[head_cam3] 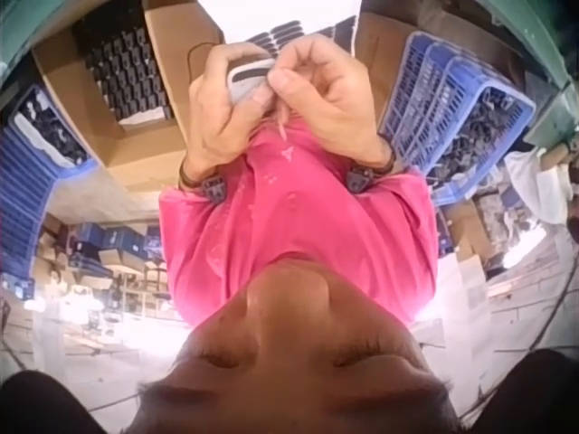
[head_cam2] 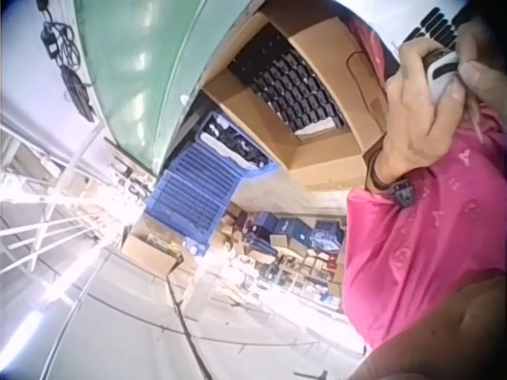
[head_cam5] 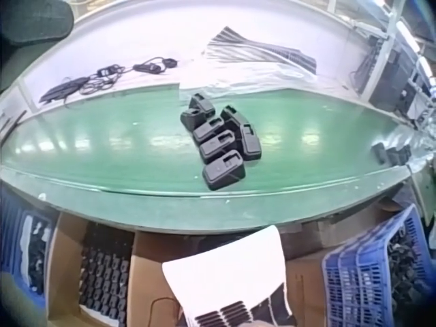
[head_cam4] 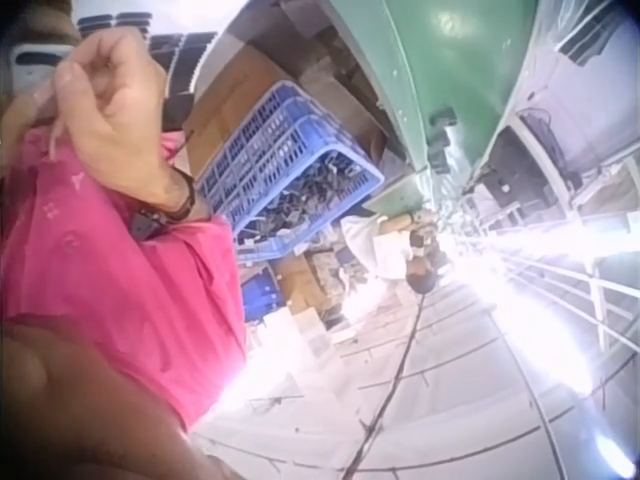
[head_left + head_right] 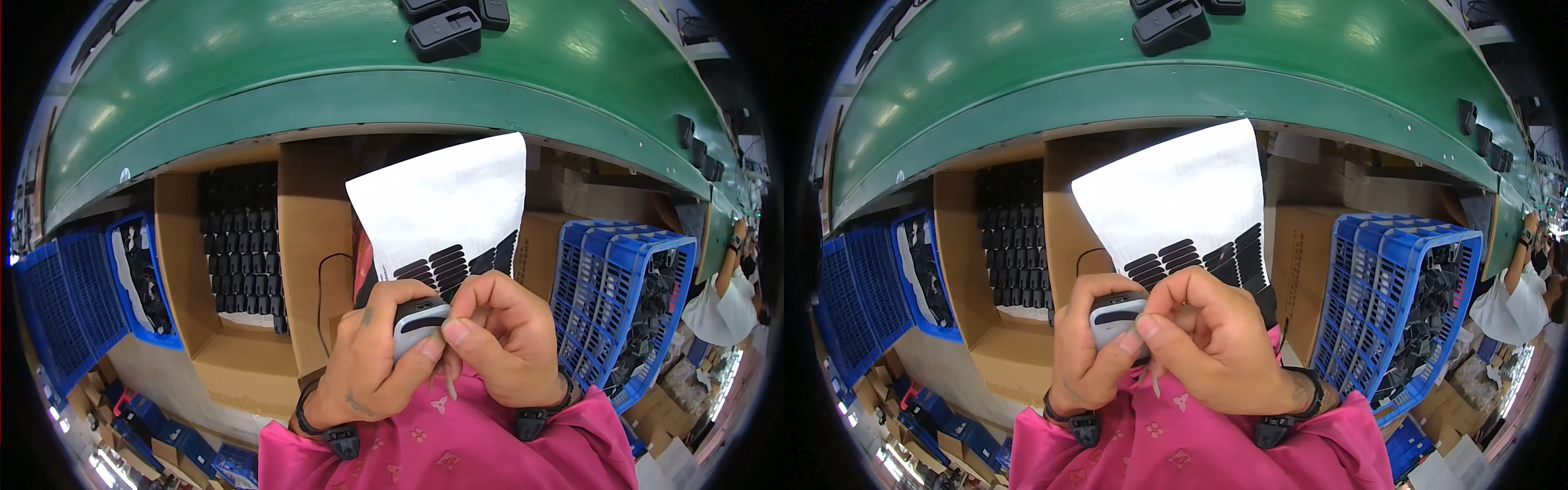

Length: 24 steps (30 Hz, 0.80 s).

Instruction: The person peels black stickers from a sheet and applies them to white devices before placing the devices into a cardboard box. They then cover the items in the box with a newspaper and pick up more devices from a conveyor belt to repeat the process.

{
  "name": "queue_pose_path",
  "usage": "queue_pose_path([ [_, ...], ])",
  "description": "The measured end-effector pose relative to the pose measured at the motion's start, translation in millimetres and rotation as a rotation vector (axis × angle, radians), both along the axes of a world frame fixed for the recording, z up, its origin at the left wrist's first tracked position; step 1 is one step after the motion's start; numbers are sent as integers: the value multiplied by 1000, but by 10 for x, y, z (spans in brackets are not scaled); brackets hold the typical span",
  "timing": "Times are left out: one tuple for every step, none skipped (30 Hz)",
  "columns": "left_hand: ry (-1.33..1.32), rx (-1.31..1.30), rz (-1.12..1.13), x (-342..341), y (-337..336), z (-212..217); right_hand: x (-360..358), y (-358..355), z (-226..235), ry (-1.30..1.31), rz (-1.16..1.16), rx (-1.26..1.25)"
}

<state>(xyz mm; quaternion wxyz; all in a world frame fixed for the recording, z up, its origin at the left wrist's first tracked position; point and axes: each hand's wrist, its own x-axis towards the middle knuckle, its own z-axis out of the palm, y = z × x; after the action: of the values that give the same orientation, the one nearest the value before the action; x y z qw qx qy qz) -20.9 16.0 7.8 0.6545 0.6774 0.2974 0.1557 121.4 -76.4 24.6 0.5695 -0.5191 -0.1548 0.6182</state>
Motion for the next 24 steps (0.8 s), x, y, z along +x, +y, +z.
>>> queue_pose_path([
  [-2, -1, -3, 2, -3, 4, -3, 4, 13, -2, -3, -1],
  [4, 17, -1, 5, -6, 8, -6, 9, 31, -10, -5, -10],
  [11, 35, 3, 6, -8, 7, -11, 16, 35, -17, -5, -19],
  [11, 35, 2, 9, -13, 2, -17, 16, 32, -18, -6, -19],
  [7, 64, 11, 12, -19, -6, -24, 14, 26, -23, -14, -23],
  [4, 94, 21, 12, -21, -10, -34, 16, 19, -27, -21, -26],
  [4, 94, 21, 13, -16, -8, -45, 20, 11, -27, -21, -27],
  [-3, 92, 24, 13, -7, -2, -59, 26, 2, -37, -36, -27],
  [-11, 90, 25, 15, 4, 4, -68, 31, 1, -49, -52, -25],
  [-12, 90, 24, 13, 9, -1, -73, 33, 1, -51, -54, -25],
  [-30, 104, 31, 11, 12, -14, -76, 34, 1, -67, -53, -25],
  [-46, 119, 39, 9, 13, -27, -80, 37, -3, -82, -52, -24],
  [-46, 118, 37, 9, 11, -35, -87, 37, -14, -82, -53, -25],
  [-43, 134, 39, 10, 8, -44, -95, 36, -30, -121, -55, -29],
  [-39, 152, 43, 9, 4, -49, -103, 40, -34, -159, -56, -31],
  [-40, 152, 42, 12, -8, -65, -108, 55, -32, -159, -57, -31],
  [-37, 161, 85, 20, -27, -89, -108, 79, -29, -189, -60, -39],
  [-37, 171, 127, 22, -40, -110, -100, 101, -25, -220, -64, -46],
  [-40, 172, 125, 16, -40, -128, -61, 113, -38, -222, -65, -45],
  [-59, 29, 150, 7, -36, -145, 5, 113, -67, -157, -10, -79],
  [-76, -111, 181, -8, -37, -161, 57, 104, -101, -91, 53, -109],
  [-61, -229, 202, -15, -57, -172, 87, 72, -131, -88, 54, -110],
  [-63, -223, 210, -11, -53, -193, 118, 70, -148, -89, 63, -104],
  [-99, -329, 222, -13, -60, -226, 136, 55, -157, -102, 16, -82],
])
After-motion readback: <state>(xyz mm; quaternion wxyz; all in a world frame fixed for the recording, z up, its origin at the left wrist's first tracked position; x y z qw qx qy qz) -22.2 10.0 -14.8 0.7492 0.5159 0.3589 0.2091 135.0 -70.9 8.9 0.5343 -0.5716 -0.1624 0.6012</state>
